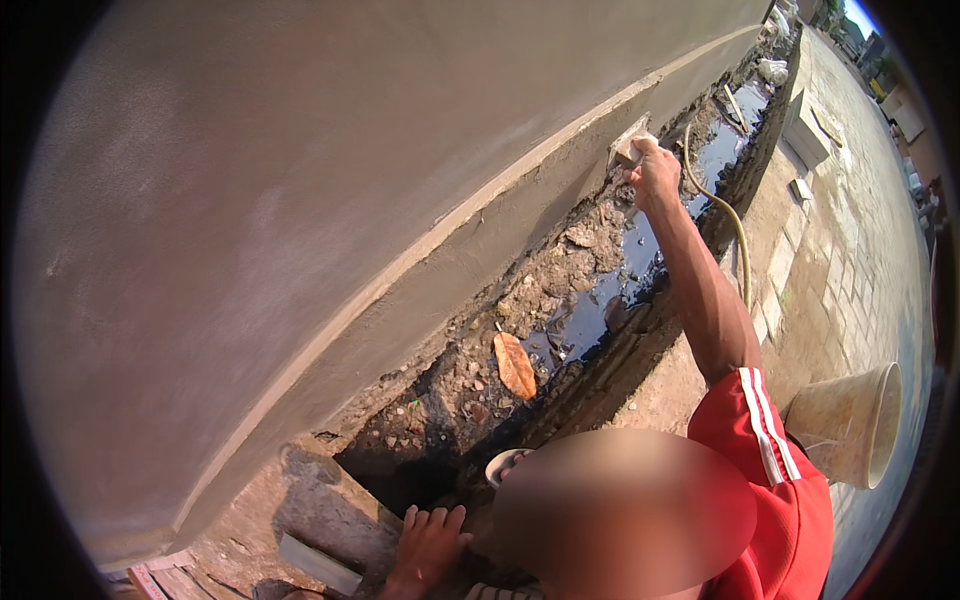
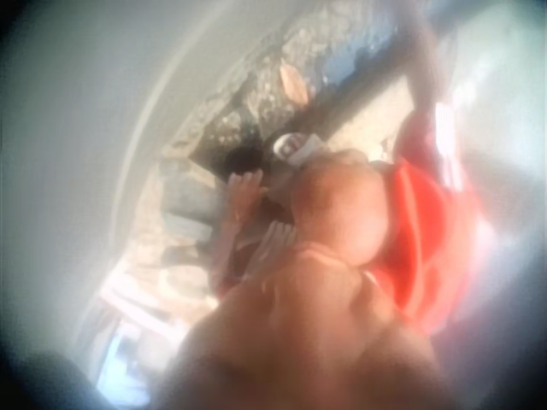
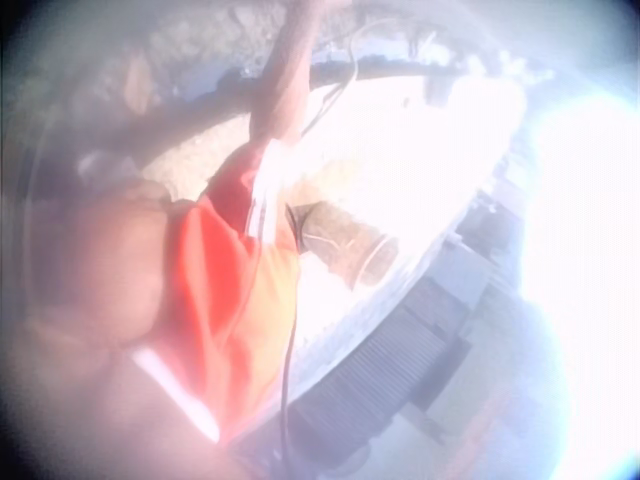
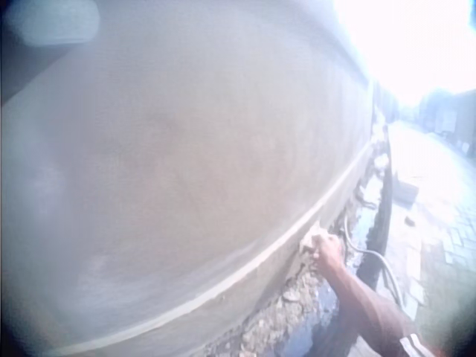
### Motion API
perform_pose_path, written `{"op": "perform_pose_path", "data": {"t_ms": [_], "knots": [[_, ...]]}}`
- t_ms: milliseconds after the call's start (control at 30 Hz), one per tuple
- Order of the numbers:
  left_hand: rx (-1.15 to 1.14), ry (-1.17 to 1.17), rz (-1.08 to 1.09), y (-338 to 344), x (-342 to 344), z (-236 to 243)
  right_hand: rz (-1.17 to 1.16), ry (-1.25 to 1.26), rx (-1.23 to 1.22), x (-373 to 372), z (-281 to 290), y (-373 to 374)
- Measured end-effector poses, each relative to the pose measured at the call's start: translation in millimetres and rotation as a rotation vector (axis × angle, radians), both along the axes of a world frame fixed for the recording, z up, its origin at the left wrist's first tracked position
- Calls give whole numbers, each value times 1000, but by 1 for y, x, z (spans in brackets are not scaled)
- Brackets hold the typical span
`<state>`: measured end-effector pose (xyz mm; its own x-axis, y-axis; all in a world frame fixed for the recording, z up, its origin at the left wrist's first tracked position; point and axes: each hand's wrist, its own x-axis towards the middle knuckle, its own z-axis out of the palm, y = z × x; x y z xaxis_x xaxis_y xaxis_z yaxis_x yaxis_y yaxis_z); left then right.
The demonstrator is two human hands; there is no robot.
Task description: The person applies and smooths wet plaster along a wall edge using a trowel. He repeatedly scoops plaster from a bucket and spreads it evenly along the wall's lower edge, smoothing the surface in continuous strokes.
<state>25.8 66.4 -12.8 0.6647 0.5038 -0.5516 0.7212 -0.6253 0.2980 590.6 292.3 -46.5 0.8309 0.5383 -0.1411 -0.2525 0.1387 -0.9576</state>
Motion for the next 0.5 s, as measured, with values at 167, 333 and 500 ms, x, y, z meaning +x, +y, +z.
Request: {"op": "perform_pose_path", "data": {"t_ms": [167,333,500], "knots": [[-39,-18,-39,1,4,-9,-25,-96,-47,12,26,25],[-5,-52,-40,2,7,-18,-63,47,-263,9,-42,-11],[-25,-11,-10,6,9,-8,51,-121,-75,83,-10,-34]]}}
